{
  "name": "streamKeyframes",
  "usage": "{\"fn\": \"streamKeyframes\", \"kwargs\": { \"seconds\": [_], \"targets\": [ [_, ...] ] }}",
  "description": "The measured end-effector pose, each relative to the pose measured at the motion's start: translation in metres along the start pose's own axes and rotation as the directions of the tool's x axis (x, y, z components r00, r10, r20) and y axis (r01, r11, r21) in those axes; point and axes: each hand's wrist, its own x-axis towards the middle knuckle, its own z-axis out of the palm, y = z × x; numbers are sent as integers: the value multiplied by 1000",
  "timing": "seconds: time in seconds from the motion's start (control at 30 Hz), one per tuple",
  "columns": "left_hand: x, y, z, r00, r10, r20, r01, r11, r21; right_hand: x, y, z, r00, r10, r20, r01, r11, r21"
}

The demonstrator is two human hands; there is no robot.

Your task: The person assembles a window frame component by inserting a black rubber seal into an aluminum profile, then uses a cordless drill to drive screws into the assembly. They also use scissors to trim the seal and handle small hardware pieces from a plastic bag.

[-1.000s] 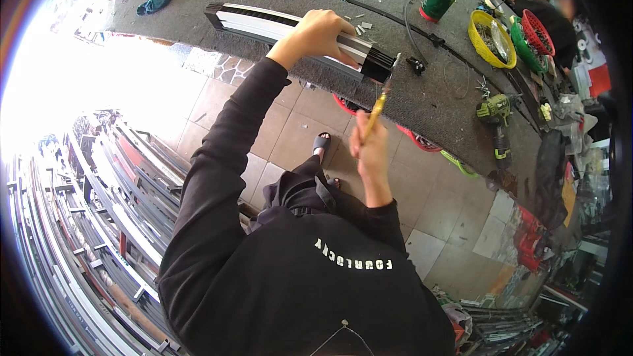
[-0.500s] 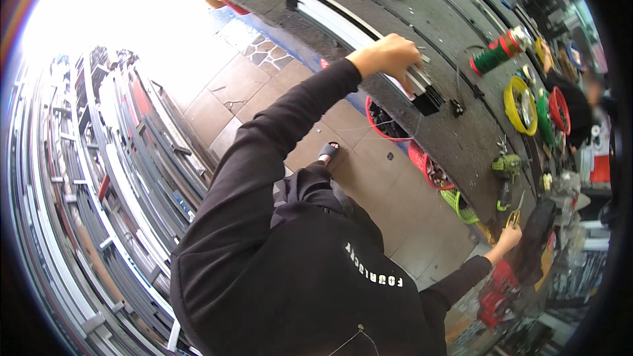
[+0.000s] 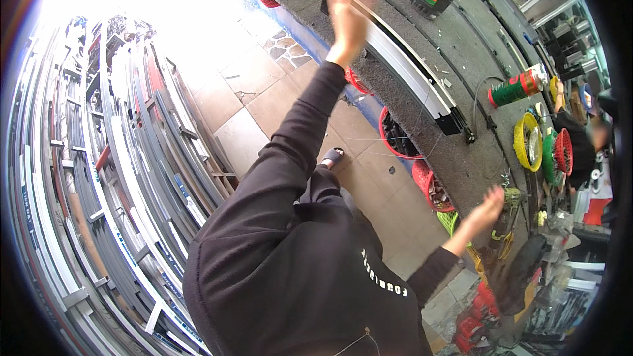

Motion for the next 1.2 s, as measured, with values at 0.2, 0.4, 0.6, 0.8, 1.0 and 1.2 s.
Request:
{"fn": "streamKeyframes", "kwargs": {
  "seconds": [0.2,0.4,0.6,0.8,1.0,1.2],
  "targets": [
    [0,-127,-22,816,-574,68,551,808,208,-51,-70,164,989,82,121,-124,907,402],
    [-4,-147,-19,744,-655,131,667,740,-88,-57,-109,202,906,362,221,-424,773,472],
    [-2,-160,-17,714,-690,117,694,720,14,-50,-104,195,913,300,278,-347,927,139],
    [0,-167,-20,717,-689,110,696,717,-46,-46,-108,177,932,293,215,-348,889,297],
    [1,-184,-21,725,-675,138,680,733,17,-61,-107,198,898,419,138,-418,707,571],
    [4,-192,-22,735,-664,137,661,747,72,-55,-103,191,877,414,244,-467,615,636]
  ]
}}
